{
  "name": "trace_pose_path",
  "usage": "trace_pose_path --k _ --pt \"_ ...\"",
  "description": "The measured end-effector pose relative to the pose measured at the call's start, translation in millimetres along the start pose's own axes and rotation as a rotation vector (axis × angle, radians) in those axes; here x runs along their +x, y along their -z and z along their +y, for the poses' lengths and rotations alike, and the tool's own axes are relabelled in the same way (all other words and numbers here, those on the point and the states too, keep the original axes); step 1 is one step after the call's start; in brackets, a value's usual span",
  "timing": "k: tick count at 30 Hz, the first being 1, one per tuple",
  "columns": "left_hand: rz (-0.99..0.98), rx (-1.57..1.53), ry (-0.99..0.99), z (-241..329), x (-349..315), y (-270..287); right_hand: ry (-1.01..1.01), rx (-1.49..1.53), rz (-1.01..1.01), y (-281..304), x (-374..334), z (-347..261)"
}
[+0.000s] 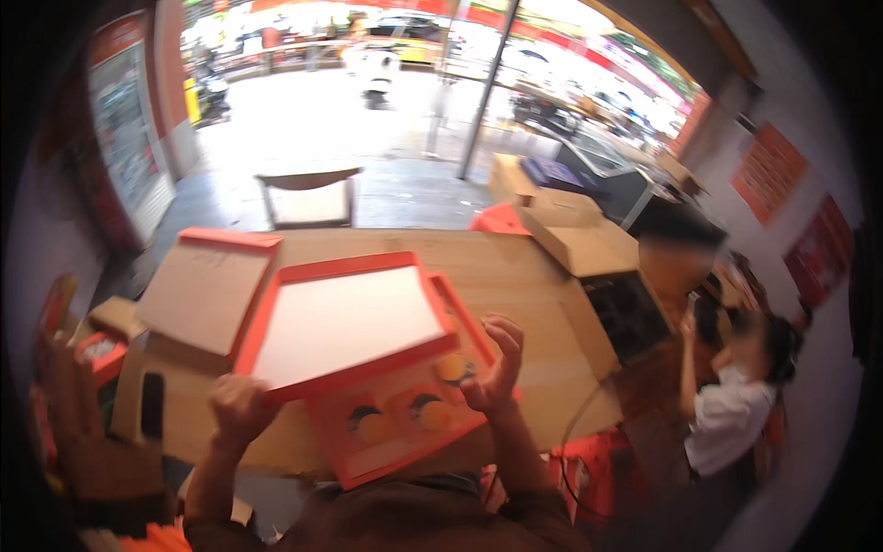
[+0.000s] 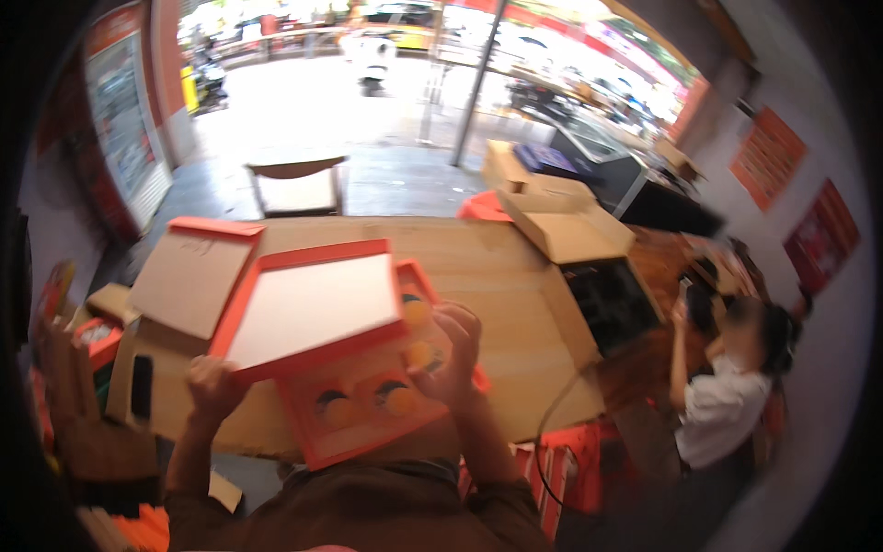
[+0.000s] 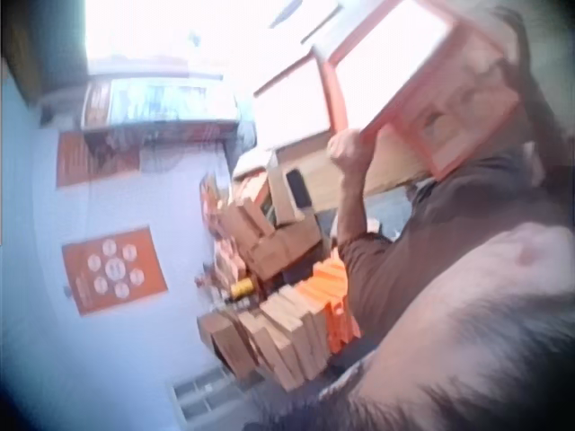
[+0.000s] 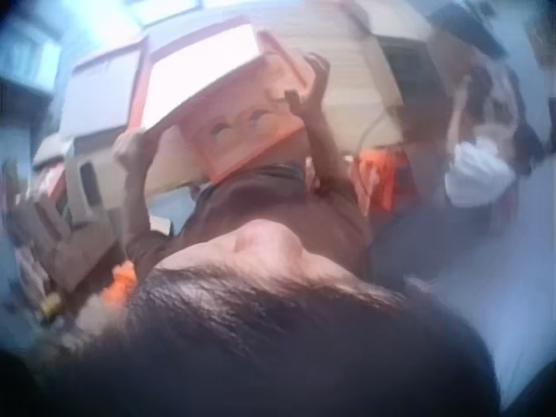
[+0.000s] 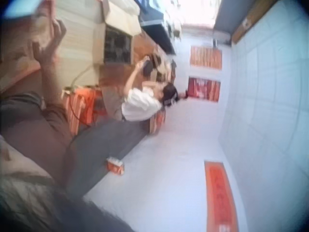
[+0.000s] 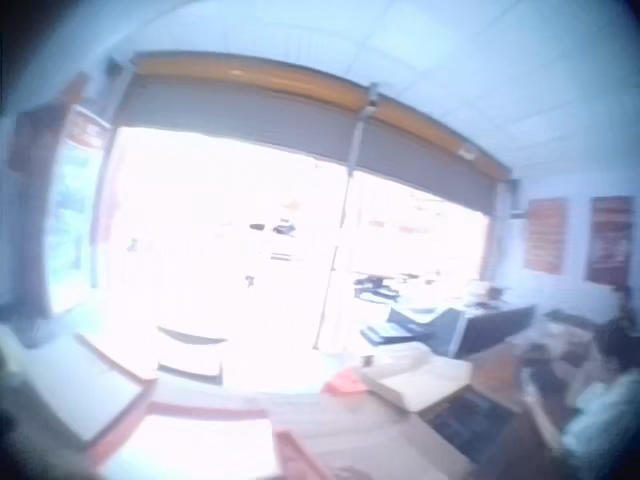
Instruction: The person assembles orange cardboard boxes by folding flaps and inserting white inserts. They place a printed cover sheet on top and close the box, repeating the process with multiple units on a wooden table.
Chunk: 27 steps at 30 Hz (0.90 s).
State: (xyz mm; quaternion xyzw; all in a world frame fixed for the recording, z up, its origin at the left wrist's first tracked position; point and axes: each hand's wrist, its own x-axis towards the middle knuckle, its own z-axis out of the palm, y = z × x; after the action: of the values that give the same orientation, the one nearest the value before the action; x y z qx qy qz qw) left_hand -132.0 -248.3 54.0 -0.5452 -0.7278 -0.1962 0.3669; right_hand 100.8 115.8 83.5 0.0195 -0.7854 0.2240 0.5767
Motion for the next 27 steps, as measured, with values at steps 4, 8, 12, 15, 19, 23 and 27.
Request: trace_pose_path --k 4,8,12,15,19,23,27 --pt "0.223 -0.047 0.248 -11.6 -4.4 27.6 -0.262 -0.124 0.077 33.5 -26.5 20.2" --pt "0.351 -0.149 0.805 -58.0 -50.7 31.1 -0.509 -0.249 0.039 84.5 -73.0 39.6" --pt "0.560 -0.883 1.075 -99.9 -71.1 21.2 -0.824 -0.115 0.146 113.7 -118.1 45.1" --pt "0.631 -0.936 1.076 -94.0 -103.5 -10.3 -0.899 0.207 0.242 111.7 -107.6 41.4" --pt "0.713 -1.508 1.410 -23.6 -50.4 2.6 -0.955 0.499 0.073 101.7 -58.5 14.1" --pt "0.350 -1.976 1.151 22.2 -67.8 7.1 -0.998 0.697 -0.209 81.5 -46.8 6.9" --pt "0.353 -2.017 1.309 76.4 -68.9 -0.4 -1.248 0.955 -0.272 91.6 -78.2 4.6"
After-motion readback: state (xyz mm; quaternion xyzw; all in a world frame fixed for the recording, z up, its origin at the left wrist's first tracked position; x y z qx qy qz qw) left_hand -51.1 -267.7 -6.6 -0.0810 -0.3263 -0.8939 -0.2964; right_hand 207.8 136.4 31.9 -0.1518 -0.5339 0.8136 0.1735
